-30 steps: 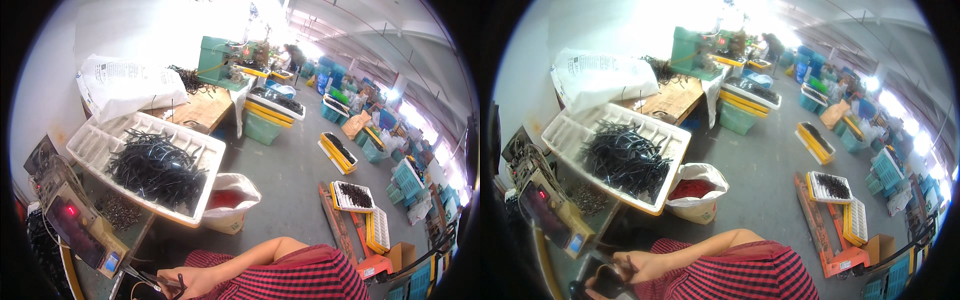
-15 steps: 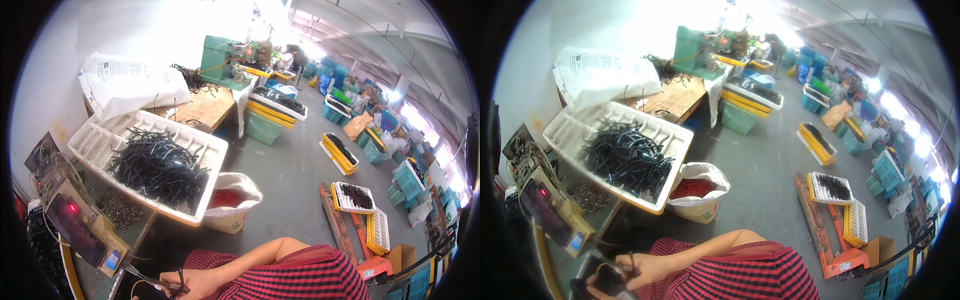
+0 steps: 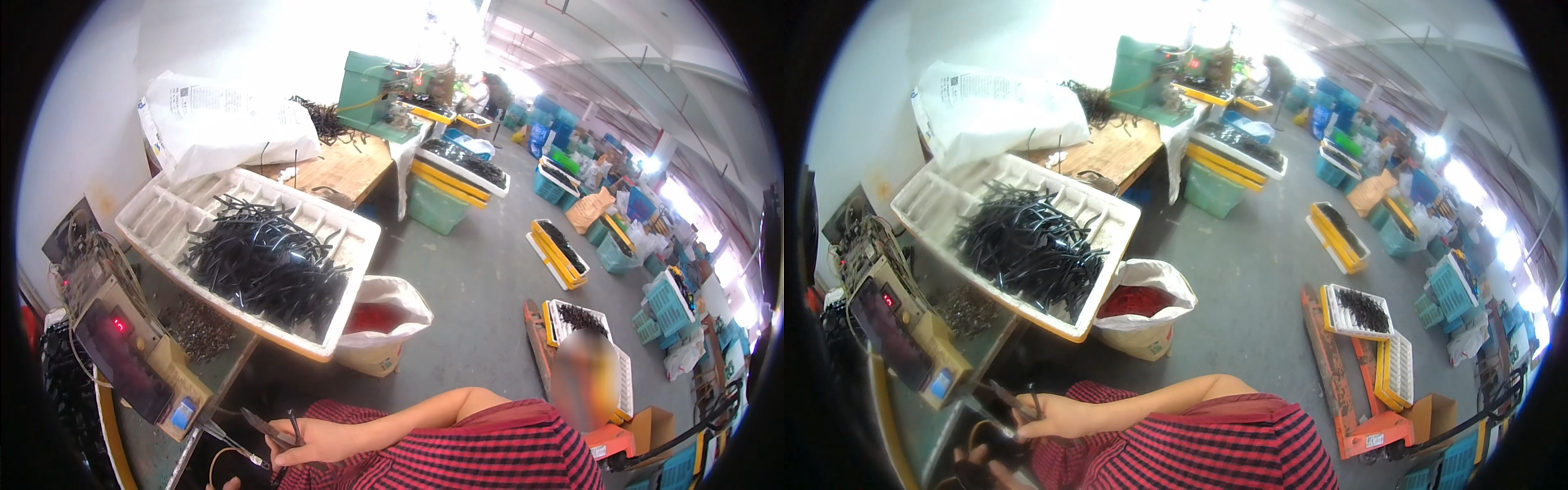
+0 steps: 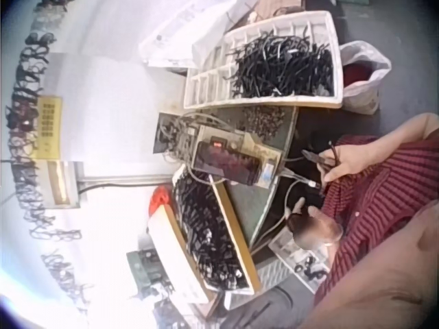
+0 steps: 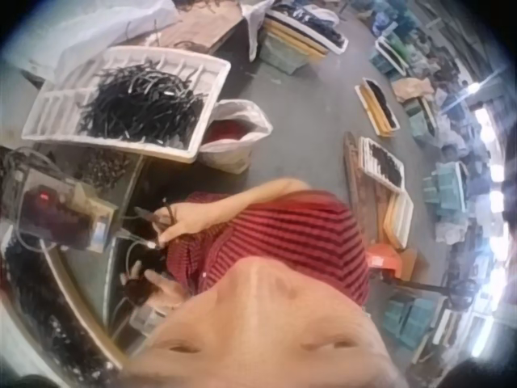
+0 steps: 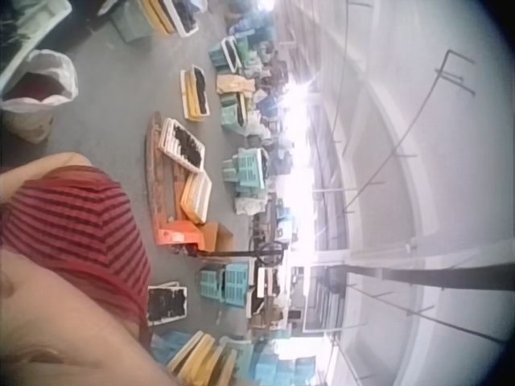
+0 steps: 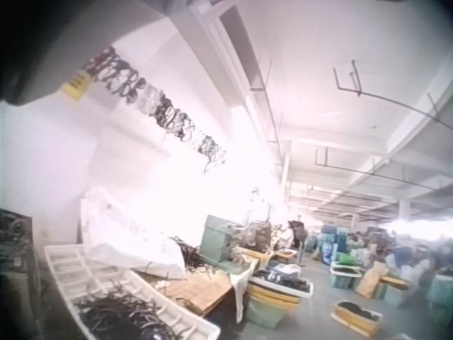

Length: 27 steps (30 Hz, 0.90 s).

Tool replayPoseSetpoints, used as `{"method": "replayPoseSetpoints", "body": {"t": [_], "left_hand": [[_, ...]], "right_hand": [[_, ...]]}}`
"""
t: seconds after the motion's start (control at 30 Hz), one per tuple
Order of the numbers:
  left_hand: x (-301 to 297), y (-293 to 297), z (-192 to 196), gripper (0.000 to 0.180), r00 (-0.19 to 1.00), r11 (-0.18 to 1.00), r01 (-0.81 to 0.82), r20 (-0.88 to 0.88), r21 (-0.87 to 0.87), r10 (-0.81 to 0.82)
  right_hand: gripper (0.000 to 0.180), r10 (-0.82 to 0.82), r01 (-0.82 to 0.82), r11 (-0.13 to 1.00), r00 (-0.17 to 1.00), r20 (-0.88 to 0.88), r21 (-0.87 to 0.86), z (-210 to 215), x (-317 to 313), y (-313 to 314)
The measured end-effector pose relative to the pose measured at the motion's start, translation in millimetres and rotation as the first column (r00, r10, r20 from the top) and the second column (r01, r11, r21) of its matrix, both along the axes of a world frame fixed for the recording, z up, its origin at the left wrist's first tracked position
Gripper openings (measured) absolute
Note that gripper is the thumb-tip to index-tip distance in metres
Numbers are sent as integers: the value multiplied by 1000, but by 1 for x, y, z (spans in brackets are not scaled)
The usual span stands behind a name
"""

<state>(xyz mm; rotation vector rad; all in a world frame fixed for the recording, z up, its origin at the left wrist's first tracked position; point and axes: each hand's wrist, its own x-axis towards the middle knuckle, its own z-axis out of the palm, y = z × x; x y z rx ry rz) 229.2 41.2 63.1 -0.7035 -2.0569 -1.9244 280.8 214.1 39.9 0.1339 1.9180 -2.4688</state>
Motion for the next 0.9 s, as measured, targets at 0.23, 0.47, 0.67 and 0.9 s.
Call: {"method": "replayPoseSetpoints", "body": {"t": [0.23, 0.47, 0.67, 0.9], "left_hand": [[-10, -29, -8, 34, 878, 851, 449, 309, -274, -364], [0, -27, -6, 41, 742, 649, 586, 643, -484, -190], [-12, -23, -67, 40, 304, 957, 165, 910, 240, -281], [-41, -21, -68, 53, 367, 949, 135, 875, 286, -316]], "right_hand": [[21, 14, 2, 993, 991, -133, 116, 8, 0, 3], [20, 118, -79, 989, 928, 352, -122, -18, 20, 15], [21, -29, 48, 998, 907, 421, -36, -45, -2, 12], [17, -108, 158, 983, 915, 390, -98, -31, -30, 2]]}}
